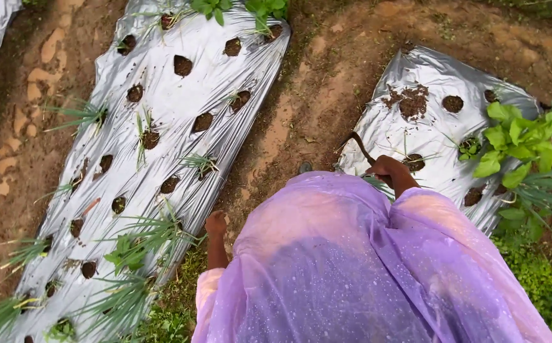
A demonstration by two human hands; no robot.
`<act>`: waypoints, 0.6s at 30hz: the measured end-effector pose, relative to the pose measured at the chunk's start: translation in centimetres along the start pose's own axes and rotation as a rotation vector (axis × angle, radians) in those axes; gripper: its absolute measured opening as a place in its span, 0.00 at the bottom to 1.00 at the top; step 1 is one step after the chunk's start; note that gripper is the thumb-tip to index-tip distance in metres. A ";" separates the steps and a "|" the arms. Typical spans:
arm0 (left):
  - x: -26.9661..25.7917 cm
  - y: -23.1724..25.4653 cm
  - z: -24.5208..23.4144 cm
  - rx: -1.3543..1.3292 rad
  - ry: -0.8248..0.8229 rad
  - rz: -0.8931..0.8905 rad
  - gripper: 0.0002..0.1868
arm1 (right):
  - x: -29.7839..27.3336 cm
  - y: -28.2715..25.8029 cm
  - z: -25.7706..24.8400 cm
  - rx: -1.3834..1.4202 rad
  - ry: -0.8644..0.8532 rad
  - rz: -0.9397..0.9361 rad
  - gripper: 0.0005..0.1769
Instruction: Weeding a garden using a hand sickle between plastic-covered plant beds
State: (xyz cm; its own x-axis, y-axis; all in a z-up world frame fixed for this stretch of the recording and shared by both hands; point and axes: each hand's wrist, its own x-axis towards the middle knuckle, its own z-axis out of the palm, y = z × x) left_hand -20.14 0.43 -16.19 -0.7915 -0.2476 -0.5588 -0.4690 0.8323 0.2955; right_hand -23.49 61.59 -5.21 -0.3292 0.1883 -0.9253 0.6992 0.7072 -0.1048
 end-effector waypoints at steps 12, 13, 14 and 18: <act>11.3 15.4 -1.8 0.013 -0.071 0.206 0.15 | 7.0 10.8 12.7 0.405 0.024 0.191 0.26; 12.2 16.2 -1.9 0.029 -0.082 0.222 0.15 | 7.9 11.5 13.8 0.427 0.023 0.201 0.26; 12.9 16.8 -1.9 0.005 -0.088 0.270 0.18 | 8.7 12.2 15.0 0.524 0.044 0.206 0.23; 15.9 20.7 -2.5 0.098 -0.191 0.315 0.25 | 7.8 11.5 16.1 0.763 0.116 0.250 0.22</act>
State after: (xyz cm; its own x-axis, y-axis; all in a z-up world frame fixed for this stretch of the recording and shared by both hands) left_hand -43.45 12.44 -17.01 -0.7992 0.1172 -0.5895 -0.1672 0.8987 0.4054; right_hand -7.83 60.23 -19.44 -0.1407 0.3784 -0.9149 0.9872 -0.0170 -0.1589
